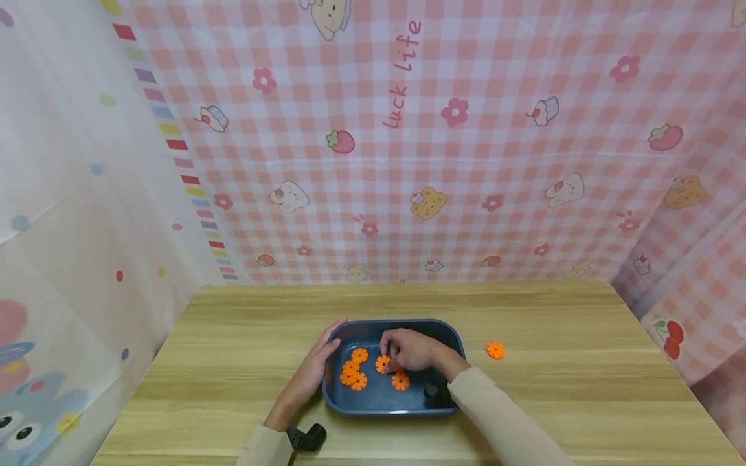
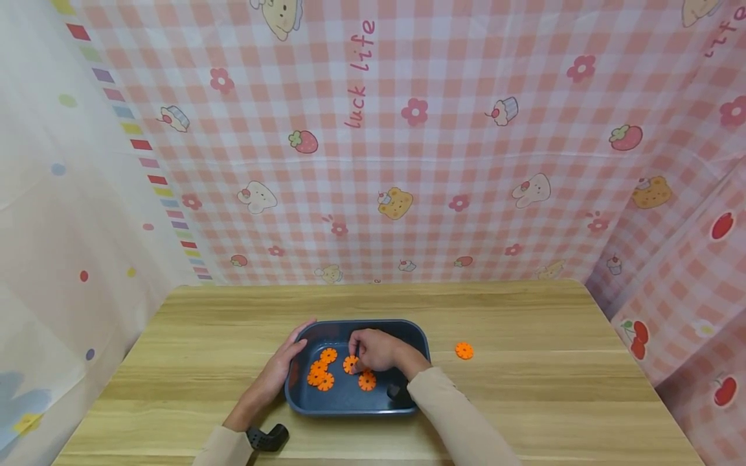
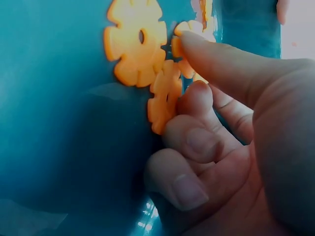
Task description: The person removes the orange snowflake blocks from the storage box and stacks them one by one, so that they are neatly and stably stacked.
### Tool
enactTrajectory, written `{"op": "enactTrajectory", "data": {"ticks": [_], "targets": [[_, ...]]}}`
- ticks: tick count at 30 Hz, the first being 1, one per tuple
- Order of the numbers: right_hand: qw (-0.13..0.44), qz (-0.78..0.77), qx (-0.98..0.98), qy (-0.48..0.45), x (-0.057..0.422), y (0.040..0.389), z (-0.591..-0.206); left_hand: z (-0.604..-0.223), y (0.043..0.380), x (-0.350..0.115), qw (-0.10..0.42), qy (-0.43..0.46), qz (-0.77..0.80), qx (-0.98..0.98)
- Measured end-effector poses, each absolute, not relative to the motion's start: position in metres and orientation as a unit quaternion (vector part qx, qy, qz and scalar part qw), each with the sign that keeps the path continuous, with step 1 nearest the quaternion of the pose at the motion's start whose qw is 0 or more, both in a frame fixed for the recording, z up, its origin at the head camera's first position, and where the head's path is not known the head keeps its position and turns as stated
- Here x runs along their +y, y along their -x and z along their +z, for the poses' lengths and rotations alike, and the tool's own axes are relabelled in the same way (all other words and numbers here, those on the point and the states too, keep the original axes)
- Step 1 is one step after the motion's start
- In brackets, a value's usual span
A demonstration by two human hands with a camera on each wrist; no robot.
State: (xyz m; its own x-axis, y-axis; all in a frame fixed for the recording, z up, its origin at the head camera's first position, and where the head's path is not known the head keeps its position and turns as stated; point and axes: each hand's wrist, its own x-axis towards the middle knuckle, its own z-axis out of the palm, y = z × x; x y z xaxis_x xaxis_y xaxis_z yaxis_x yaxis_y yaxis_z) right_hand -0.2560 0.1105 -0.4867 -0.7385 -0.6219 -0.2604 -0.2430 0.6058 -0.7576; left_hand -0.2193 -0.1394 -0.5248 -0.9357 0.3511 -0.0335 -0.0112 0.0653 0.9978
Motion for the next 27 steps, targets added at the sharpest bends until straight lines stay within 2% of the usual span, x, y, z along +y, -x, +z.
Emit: {"op": "enactTrajectory", "data": {"ticks": [13, 27], "targets": [[0.281, -0.394, 0.833, 0.266, 0.112, 0.255, -0.483, -0.525, 0.22, -0.138, 0.132, -0.116, 0.67, 0.722], [0.269, -0.416, 0.831, 0.252, 0.115, 0.254, -0.475, -0.526, 0.22, -0.139, 0.132, -0.113, 0.676, 0.717]]}}
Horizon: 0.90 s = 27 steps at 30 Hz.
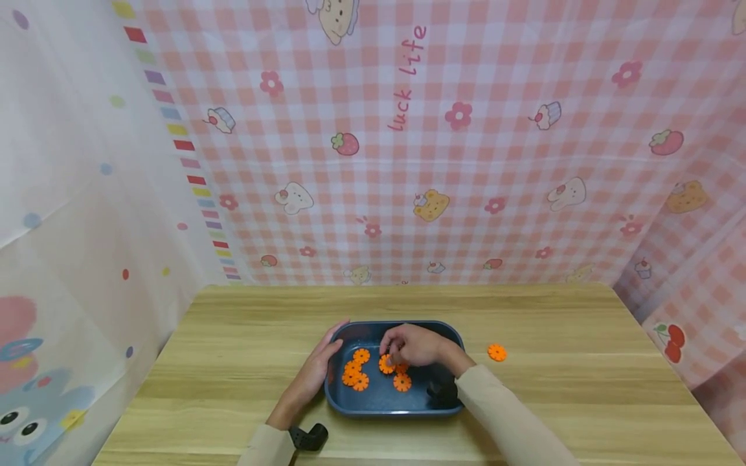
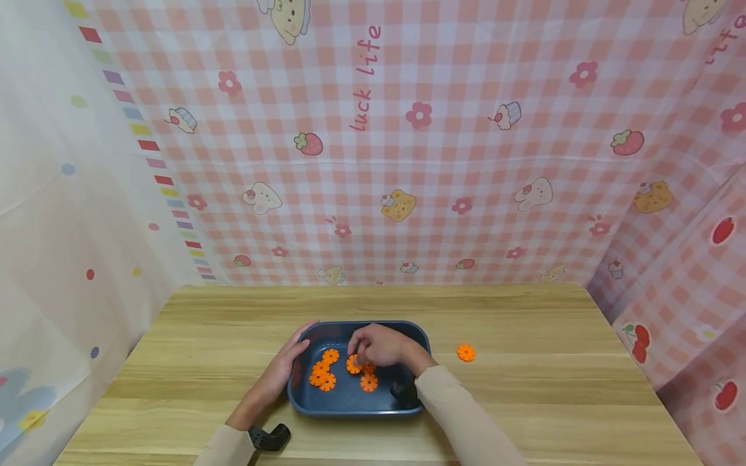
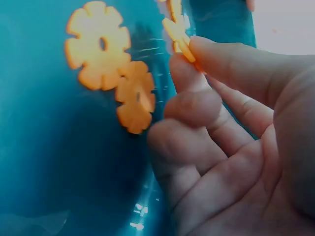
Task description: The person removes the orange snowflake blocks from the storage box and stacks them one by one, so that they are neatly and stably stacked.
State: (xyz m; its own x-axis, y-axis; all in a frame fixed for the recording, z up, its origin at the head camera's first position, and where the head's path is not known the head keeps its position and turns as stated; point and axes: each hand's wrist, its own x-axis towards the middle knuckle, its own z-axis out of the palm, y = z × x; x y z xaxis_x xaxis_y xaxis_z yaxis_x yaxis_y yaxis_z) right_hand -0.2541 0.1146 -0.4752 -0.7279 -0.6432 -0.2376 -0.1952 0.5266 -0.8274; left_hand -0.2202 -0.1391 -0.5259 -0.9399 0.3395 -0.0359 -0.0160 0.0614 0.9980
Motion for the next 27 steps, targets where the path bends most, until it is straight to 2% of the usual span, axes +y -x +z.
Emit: {"op": "enactTrajectory", "data": {"ticks": [17, 27], "targets": [[0.301, -0.497, 0.781, 0.231, 0.127, 0.249, -0.45, -0.522, 0.218, -0.138, 0.132, -0.112, 0.682, 0.71], [0.298, -0.541, 0.754, 0.225, 0.141, 0.243, -0.439, -0.524, 0.219, -0.137, 0.125, -0.111, 0.672, 0.721]]}}
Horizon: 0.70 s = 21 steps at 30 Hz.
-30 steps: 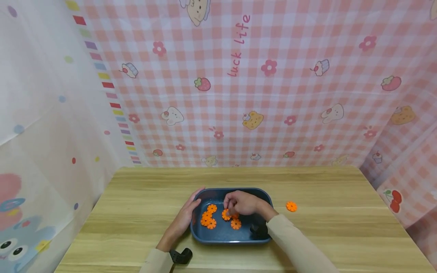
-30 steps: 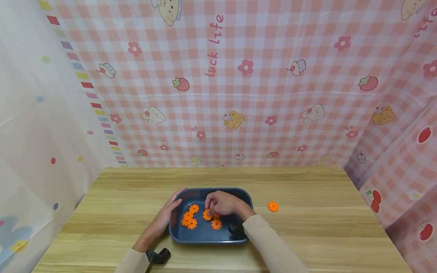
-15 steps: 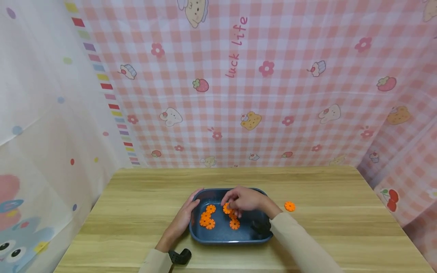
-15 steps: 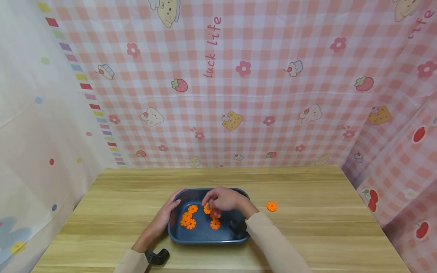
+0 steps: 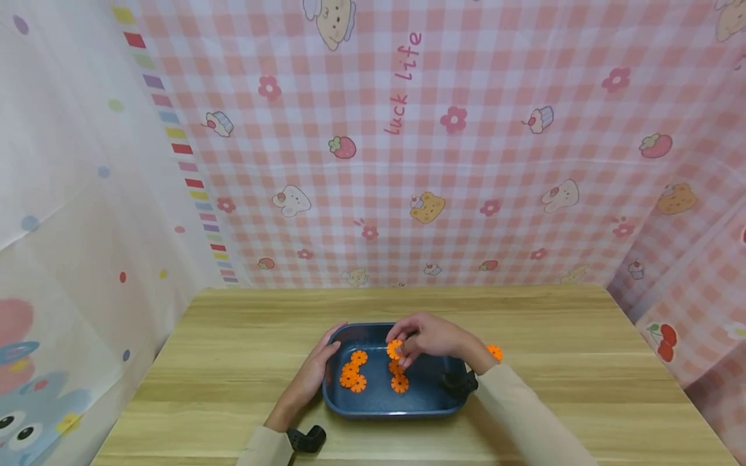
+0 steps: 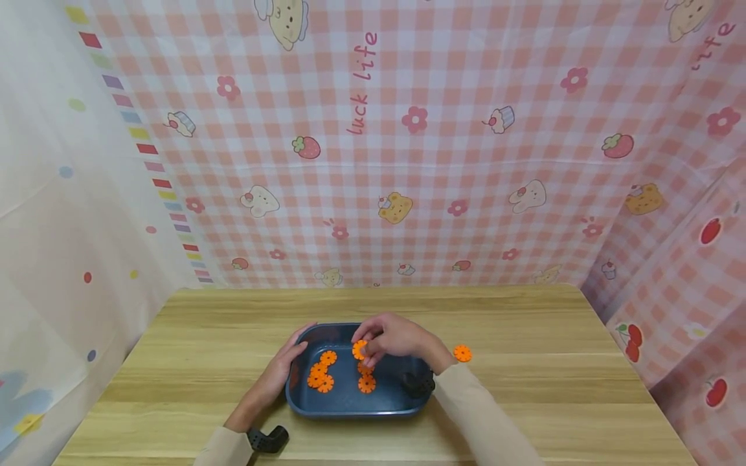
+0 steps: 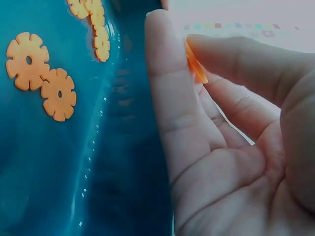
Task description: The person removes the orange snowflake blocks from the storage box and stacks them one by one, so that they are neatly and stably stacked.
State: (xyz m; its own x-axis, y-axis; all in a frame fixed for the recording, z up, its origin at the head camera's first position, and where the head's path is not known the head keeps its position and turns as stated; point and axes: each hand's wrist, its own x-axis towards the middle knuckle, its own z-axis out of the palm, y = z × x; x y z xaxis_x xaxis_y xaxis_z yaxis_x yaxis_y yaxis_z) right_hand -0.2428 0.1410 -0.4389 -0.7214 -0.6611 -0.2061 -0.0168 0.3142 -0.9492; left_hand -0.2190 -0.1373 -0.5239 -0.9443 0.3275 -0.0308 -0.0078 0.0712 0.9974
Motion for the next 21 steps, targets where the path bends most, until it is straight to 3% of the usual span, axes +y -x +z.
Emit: {"op": "enactTrajectory", "data": {"ticks": [21], "targets": [[0.256, -0.549, 0.756, 0.25, 0.182, 0.234, -0.426, -0.526, 0.22, -0.138, 0.131, -0.12, 0.689, 0.702]]}}
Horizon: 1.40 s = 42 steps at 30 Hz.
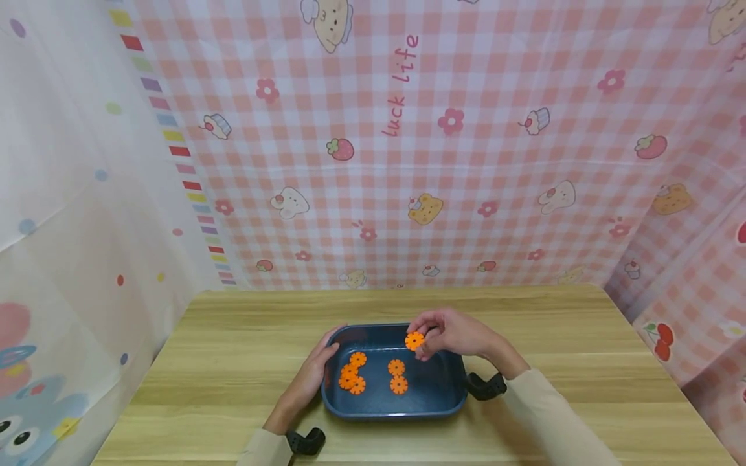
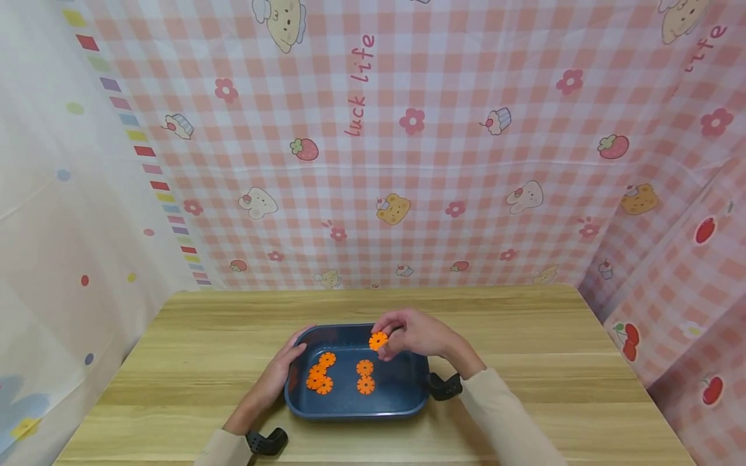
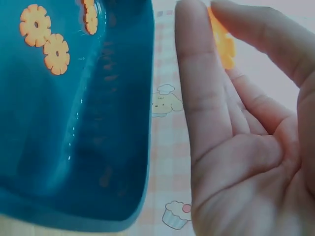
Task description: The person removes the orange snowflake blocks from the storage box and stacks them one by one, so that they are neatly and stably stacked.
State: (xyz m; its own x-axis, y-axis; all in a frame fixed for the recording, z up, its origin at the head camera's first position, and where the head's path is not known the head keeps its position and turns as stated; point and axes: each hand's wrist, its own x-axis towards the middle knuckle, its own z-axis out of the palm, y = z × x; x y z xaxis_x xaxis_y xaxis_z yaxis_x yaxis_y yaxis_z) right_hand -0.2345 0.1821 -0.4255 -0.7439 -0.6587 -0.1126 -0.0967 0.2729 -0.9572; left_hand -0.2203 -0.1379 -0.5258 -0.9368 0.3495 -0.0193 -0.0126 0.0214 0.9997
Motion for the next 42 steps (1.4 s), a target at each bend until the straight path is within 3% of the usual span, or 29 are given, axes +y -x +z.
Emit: {"op": "enactTrajectory", "data": {"ticks": [14, 42], "targets": [[0.131, -0.501, 0.821, 0.24, 0.212, 0.226, -0.423, -0.525, 0.22, -0.137, 0.133, -0.118, 0.694, 0.697], [0.058, -0.531, 0.83, 0.159, 0.285, 0.206, -0.456, -0.525, 0.22, -0.137, 0.117, -0.12, 0.662, 0.73]]}}
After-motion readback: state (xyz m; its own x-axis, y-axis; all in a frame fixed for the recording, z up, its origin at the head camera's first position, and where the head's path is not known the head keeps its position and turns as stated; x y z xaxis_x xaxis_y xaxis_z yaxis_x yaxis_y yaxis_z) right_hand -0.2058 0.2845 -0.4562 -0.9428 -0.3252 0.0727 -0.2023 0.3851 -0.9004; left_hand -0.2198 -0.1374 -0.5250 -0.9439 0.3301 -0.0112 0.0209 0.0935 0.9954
